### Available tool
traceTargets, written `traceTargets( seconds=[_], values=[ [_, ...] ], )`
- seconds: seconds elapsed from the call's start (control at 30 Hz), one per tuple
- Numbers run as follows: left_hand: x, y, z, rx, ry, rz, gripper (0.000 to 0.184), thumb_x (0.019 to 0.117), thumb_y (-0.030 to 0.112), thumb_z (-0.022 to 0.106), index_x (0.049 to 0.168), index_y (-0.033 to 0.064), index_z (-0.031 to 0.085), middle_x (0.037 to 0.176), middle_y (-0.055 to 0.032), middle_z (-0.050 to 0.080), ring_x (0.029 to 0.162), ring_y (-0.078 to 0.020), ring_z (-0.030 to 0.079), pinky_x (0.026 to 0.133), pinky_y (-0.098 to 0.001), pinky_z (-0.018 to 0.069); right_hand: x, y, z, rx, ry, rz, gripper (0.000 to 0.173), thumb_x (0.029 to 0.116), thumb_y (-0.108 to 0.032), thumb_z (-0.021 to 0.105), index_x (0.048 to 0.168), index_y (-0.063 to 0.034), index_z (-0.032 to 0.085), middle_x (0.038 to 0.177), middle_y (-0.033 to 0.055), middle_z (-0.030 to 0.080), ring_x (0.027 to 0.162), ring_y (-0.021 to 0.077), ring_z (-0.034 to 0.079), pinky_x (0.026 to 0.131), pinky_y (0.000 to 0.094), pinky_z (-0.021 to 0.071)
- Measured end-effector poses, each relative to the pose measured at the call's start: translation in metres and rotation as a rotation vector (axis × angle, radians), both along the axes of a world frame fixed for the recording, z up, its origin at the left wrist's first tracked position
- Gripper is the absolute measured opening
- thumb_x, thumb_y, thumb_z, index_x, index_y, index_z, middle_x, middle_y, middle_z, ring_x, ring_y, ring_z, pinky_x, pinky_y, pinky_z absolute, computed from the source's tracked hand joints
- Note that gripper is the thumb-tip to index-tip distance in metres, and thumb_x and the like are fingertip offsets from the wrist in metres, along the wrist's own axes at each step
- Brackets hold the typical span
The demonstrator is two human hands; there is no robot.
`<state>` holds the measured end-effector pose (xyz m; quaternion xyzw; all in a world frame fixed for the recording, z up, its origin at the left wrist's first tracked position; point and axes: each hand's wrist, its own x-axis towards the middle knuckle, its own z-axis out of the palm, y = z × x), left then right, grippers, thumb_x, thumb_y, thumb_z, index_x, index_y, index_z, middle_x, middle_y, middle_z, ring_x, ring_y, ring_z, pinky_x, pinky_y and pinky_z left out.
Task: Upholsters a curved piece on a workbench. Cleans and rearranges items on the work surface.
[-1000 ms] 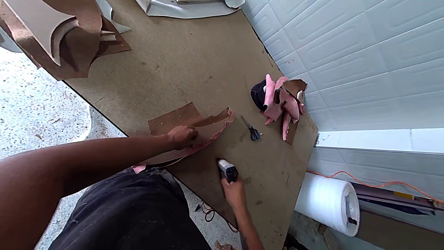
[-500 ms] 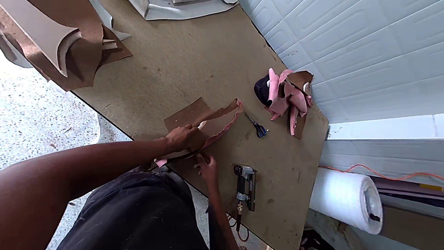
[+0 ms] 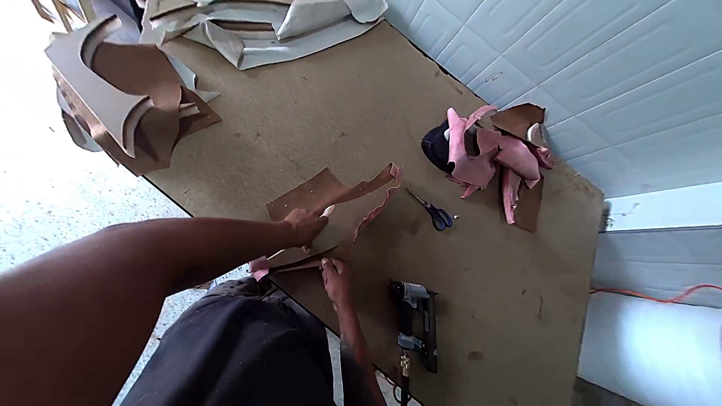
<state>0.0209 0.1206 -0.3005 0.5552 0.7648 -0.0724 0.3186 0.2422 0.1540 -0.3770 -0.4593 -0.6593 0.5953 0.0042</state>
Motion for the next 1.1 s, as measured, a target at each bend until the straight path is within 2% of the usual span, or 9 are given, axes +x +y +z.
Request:
traceTargets(
  seconds=[0.17,0.3,0.47,0.57,0.7,0.77,0.87,1.0,1.1],
  values=[
    [0.007,0.007,0.001,-0.059,0.005,0.022,0.073,0.0681,0.039,0.094,0.131,0.0245,0.059,0.105,-0.0116,0.071,0.095,-0.0377,0.07,0.073,-0.0614,0.0579,0.002,-0.002,0.014,0.173,0.057,0.023,0.032,0.1038,-0.03,0.058,0.085,-0.0095,0.074,0.068,0.0018,0.063,0.061,0.0145,0.059,0.062,0.0368,0.0528],
    [0.001,0.004,-0.003,-0.026,-0.048,0.017,0.071,0.0671,0.036,0.095,0.128,0.0225,0.061,0.105,-0.0112,0.072,0.097,-0.0373,0.07,0.076,-0.0627,0.0581,-0.022,0.004,0.025,0.193,0.08,0.043,0.036,0.103,-0.034,0.056,0.079,-0.0121,0.071,0.062,0.0021,0.058,0.054,0.0171,0.054,0.054,0.0399,0.048],
    [-0.008,0.004,-0.015,0.022,-0.117,0.001,0.069,0.0644,0.031,0.094,0.124,0.0186,0.063,0.107,-0.0111,0.07,0.099,-0.0354,0.07,0.076,-0.0617,0.0584,-0.05,0.029,0.045,-0.062,-0.112,0.221,0.039,0.1092,-0.033,0.049,0.097,-0.0026,0.071,0.065,0.0078,0.062,0.047,0.0168,0.057,0.047,0.0334,0.0538],
    [-0.009,0.008,-0.013,0.001,-0.154,-0.025,0.074,0.0673,0.026,0.092,0.132,0.0131,0.059,0.12,-0.0169,0.066,0.101,-0.0391,0.069,0.08,-0.0615,0.0584,-0.061,0.037,0.055,-0.185,-0.152,0.216,0.038,0.1082,-0.032,0.052,0.101,0.0,0.07,0.065,0.008,0.061,0.046,0.0155,0.056,0.045,0.0309,0.0529],
    [-0.015,0.012,-0.012,-0.069,-0.226,-0.043,0.093,0.0596,0.049,0.094,0.136,0.0123,0.056,0.128,-0.0193,0.062,0.101,-0.0386,0.069,0.079,-0.0602,0.0596,-0.061,0.052,0.049,-0.197,-0.206,0.307,0.038,0.1032,-0.042,0.059,0.1,-0.0056,0.07,0.064,0.0053,0.06,0.046,0.0139,0.055,0.044,0.0311,0.0513],
    [-0.01,0.005,-0.014,-0.015,-0.188,0.003,0.089,0.0611,0.058,0.09,0.131,0.0131,0.059,0.118,-0.0172,0.067,0.1,-0.0379,0.069,0.08,-0.0609,0.0578,-0.081,0.056,0.056,-0.153,-0.329,0.371,0.035,0.1038,-0.035,0.059,0.096,-0.0021,0.069,0.063,0.0057,0.062,0.047,0.014,0.057,0.046,0.0318,0.052],
    [-0.008,-0.005,-0.026,0.108,-0.141,0.071,0.081,0.0636,0.059,0.089,0.126,0.017,0.059,0.107,-0.0124,0.069,0.093,-0.0348,0.07,0.074,-0.0578,0.0587,-0.097,0.06,0.059,-0.066,-0.43,0.395,0.036,0.0969,-0.04,0.068,0.093,-0.0043,0.07,0.063,0.0045,0.062,0.048,0.0139,0.056,0.048,0.0334,0.0509],
    [-0.008,-0.008,-0.025,0.117,-0.163,0.052,0.074,0.0716,0.053,0.087,0.13,0.0191,0.058,0.105,-0.0107,0.07,0.093,-0.0339,0.071,0.074,-0.0571,0.0592,-0.071,0.045,0.05,-0.014,-0.171,0.255,0.04,0.0985,-0.043,0.067,0.096,-0.0035,0.073,0.062,0.0086,0.064,0.046,0.0183,0.058,0.046,0.036,0.0537],
    [-0.012,-0.01,-0.032,0.132,-0.187,0.063,0.069,0.0772,0.052,0.085,0.132,0.0194,0.057,0.105,-0.0103,0.071,0.095,-0.0335,0.071,0.077,-0.0579,0.0593,-0.011,0.025,0.046,0.145,0.182,-0.021,0.03,0.1009,-0.028,0.066,0.122,-0.0074,0.071,0.087,0.0109,0.073,0.064,0.0215,0.069,0.059,0.0389,0.0619]
  ],
)
